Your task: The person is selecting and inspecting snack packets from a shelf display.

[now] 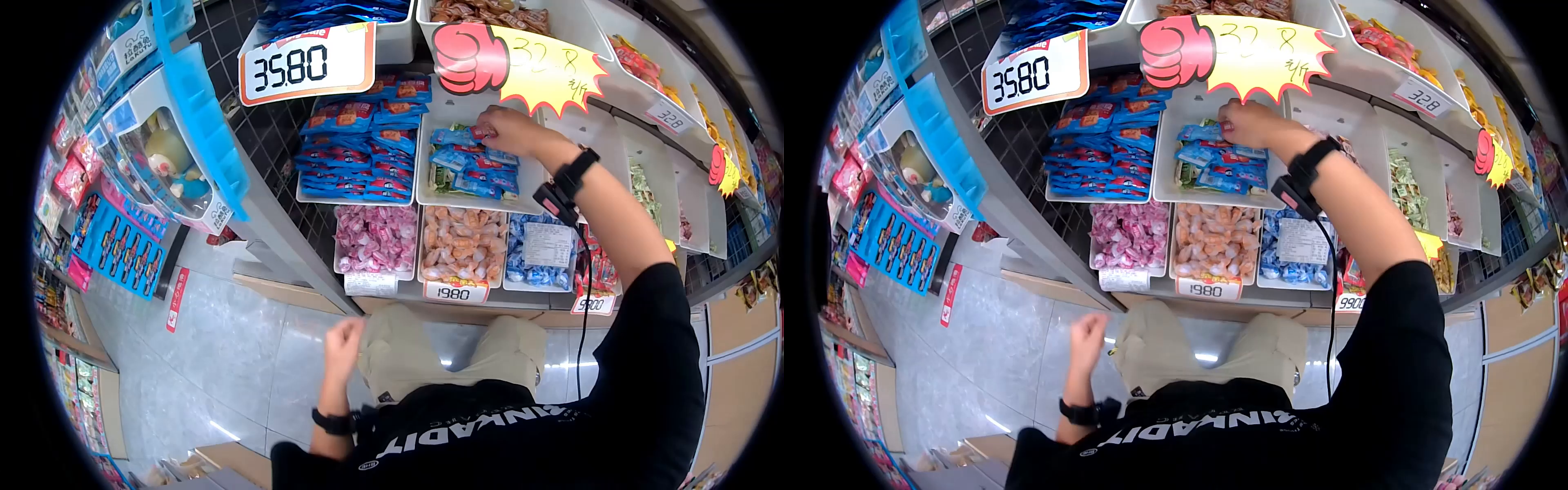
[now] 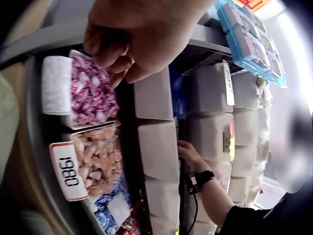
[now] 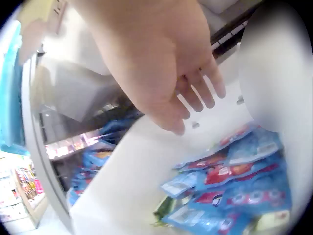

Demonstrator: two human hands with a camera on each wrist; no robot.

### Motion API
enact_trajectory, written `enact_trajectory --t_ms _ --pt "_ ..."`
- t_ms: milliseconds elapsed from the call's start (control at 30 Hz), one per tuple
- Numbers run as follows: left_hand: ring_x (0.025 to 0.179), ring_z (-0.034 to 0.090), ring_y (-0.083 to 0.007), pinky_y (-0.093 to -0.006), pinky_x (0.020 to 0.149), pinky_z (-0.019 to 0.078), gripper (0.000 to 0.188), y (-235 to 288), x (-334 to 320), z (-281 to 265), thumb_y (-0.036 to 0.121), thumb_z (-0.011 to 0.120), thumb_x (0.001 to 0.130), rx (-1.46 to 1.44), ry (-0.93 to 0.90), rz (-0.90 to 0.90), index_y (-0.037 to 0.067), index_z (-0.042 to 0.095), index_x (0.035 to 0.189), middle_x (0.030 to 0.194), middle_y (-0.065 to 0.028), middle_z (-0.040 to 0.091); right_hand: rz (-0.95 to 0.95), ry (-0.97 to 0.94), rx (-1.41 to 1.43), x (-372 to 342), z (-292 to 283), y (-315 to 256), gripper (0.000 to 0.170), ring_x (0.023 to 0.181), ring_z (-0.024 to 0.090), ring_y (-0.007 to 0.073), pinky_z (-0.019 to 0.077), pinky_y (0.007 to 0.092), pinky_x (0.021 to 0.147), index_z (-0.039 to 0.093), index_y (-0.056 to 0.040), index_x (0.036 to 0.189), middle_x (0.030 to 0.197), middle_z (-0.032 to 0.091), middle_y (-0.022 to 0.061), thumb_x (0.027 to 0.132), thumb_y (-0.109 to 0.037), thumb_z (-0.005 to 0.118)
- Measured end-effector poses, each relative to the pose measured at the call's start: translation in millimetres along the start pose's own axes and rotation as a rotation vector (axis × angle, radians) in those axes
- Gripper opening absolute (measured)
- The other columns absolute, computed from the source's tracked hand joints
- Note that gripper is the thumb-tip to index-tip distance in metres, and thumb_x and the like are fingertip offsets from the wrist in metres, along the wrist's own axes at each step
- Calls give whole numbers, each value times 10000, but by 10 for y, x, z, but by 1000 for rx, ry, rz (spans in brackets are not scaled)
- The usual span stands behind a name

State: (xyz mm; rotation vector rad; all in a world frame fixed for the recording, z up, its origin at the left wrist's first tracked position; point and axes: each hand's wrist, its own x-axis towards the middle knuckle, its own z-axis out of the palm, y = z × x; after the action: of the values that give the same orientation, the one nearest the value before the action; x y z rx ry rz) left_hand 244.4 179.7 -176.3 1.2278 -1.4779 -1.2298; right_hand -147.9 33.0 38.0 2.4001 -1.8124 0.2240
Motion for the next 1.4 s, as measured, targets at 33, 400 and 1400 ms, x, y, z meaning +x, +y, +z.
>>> enact_trajectory --t_ms 33,400,1400 --pt "436 357 -28 -201 390 261 195 -193 -139 7 167 534 840 1 26 -25 -7 618 821 504 59 426 4 3 -1 106 50 75 343 906 545 285 444 347 754 553 -17 992 974 546 153 668 -119 603" --pt "502 417 -20 -186 439 307 151 -203 -224 -308 105 535 830 -10 32 -176 -32 589 860 605 2 557 227 -384 -195 526 201 183 455 907 542 330 444 382 754 557 -25 941 942 572 178 528 -139 708" --pt "966 553 -239 -322 762 482 508 1399 554 1339 411 380 894 -1292 -910 -425 -6 403 1185 1072 -138 540 -119 620 682 -1721 78 -1228 168 897 589 252 449 333 796 583 26 839 916 619 138 704 96 510"
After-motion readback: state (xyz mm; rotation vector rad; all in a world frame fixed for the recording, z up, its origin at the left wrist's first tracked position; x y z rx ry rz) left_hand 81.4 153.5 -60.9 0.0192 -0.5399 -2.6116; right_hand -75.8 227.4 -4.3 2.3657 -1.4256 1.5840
